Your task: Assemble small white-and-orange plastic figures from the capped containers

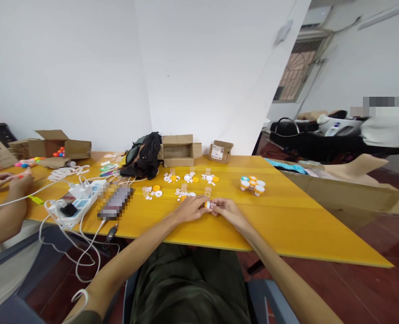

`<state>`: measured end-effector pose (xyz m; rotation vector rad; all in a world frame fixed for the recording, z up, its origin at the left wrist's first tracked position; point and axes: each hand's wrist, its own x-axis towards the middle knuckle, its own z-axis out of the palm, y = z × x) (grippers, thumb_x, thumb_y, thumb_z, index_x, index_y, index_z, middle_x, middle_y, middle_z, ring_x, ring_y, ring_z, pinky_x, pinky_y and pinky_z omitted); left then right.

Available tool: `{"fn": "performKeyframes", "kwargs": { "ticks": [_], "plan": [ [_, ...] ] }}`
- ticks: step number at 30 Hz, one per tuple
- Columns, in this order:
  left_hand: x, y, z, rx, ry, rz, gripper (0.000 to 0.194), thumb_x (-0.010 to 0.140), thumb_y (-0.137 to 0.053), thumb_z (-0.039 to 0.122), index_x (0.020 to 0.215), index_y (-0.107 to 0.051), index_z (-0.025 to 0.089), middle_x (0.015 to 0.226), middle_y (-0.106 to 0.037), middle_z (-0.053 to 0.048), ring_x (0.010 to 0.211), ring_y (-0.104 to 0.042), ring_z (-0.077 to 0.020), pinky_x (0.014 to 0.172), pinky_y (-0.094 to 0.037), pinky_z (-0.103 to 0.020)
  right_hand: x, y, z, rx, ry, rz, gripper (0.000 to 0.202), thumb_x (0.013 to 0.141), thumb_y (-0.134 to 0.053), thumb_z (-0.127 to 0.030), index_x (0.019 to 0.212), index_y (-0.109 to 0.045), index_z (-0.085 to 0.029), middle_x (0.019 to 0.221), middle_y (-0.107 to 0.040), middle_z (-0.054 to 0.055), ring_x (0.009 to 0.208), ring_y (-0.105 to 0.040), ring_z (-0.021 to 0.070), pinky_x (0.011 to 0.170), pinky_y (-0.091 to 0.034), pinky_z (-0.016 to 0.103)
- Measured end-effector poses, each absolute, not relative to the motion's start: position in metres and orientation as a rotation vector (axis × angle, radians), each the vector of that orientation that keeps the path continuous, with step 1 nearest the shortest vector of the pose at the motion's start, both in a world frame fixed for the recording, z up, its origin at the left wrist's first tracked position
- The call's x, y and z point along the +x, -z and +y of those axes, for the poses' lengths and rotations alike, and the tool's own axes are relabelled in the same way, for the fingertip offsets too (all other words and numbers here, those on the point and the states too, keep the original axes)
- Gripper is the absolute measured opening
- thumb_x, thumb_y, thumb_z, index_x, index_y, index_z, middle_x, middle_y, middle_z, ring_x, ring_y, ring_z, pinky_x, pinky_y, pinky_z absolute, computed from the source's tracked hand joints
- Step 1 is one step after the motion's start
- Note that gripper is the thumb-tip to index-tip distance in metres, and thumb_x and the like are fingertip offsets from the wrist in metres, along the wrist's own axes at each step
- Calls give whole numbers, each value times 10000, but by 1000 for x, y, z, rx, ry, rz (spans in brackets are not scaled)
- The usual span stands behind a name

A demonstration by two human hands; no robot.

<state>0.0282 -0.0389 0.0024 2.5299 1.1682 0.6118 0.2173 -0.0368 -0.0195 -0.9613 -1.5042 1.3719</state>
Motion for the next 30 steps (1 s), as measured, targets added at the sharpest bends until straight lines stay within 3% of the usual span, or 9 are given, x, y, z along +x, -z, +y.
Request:
{"fn": "performKeyframes", "kwargs": {
  "ticks": [7, 12, 17, 24, 30],
  "plan": [
    [27, -3, -39, 2407, -694, 1157, 213, 918, -574, 326, 1091, -655, 231, 886, -693, -21, 829, -625, -193, 774, -461, -279, 221, 21, -35, -966, -1359, -1494, 501, 579, -830, -640, 759, -723, -185, 708, -696, 42, 648, -620, 173, 653, -528, 326],
    [28, 4, -34, 2230, -751, 1201, 267, 833, -628, 278, 1094, -624, 219, 787, -645, 29, 688, -569, -147, 655, -439, -245, 222, 23, -34, -994, -1275, -1513, 488, 603, -812, -634, 801, -735, -195, 706, -695, 38, 644, -605, 176, 638, -512, 322],
    [29, 4, -34, 2202, -749, 1199, 267, 795, -688, 294, 1044, -634, 212, 776, -636, 35, 694, -568, -145, 653, -437, -245, 226, 26, -34, -1015, -1199, -1438, 459, 633, -802, -585, 890, -760, -207, 756, -721, 43, 688, -621, 194, 687, -522, 345],
    [28, -1, -41, 2445, -701, 1206, 209, 835, -685, 330, 1017, -642, 239, 1082, -650, -37, 942, -627, -206, 851, -485, -317, 230, 34, -30, -995, -1142, -1377, 454, 648, -809, -530, 986, -746, -233, 915, -761, 61, 826, -681, 247, 788, -565, 407],
    [28, -2, -45, 2499, -643, 1244, 306, 866, -645, 333, 1158, -602, 252, 1190, -638, -61, 1036, -635, -240, 894, -496, -341, 230, 37, -28, -1017, -1035, -1360, 438, 649, -788, -606, 853, -680, -233, 858, -740, 81, 816, -687, 258, 720, -587, 392]
  ]
}}
